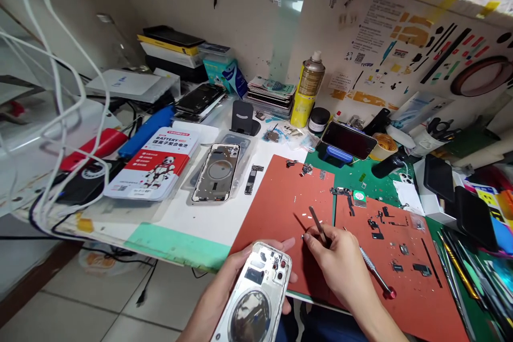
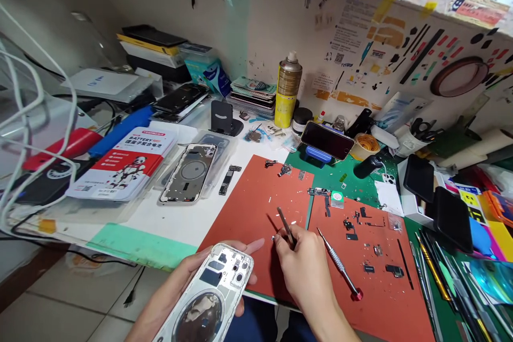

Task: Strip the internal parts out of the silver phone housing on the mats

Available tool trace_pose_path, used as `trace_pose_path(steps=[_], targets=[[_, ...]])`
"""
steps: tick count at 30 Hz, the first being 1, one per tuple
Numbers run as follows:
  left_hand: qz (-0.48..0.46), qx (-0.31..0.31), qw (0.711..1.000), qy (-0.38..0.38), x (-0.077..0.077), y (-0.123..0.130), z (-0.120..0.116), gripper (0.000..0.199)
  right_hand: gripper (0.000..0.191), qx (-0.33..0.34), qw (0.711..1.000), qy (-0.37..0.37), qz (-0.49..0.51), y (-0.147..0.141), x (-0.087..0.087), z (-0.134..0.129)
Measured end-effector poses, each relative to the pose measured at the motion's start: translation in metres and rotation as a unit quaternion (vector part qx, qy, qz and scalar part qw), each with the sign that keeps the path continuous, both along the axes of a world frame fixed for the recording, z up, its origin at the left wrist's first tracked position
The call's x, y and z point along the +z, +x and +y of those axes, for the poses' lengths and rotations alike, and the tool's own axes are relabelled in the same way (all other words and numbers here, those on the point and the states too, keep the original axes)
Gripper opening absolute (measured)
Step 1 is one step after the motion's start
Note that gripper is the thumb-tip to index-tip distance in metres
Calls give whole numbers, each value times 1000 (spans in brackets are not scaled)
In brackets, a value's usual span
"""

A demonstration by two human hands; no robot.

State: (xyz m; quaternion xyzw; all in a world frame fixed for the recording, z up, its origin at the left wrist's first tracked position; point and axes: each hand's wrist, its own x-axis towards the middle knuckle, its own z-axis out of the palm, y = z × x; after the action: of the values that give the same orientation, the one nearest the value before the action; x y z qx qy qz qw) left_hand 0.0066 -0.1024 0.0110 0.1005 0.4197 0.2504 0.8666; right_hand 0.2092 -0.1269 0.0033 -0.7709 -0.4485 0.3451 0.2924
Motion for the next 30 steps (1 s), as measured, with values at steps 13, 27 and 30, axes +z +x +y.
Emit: trace_pose_path(steps=[13,27,30], targets=[[6,-37,999,13,1,11,-2,58,29,23,999,16,-18,-1,3,-3],[-7,-15,999,28,-4,3,-4,52,31,11,1000,23,-9,0,0,-4],[-6,-30,999,37,-5,3,-5,58,37,8,1000,18,11,3,2,-6]])
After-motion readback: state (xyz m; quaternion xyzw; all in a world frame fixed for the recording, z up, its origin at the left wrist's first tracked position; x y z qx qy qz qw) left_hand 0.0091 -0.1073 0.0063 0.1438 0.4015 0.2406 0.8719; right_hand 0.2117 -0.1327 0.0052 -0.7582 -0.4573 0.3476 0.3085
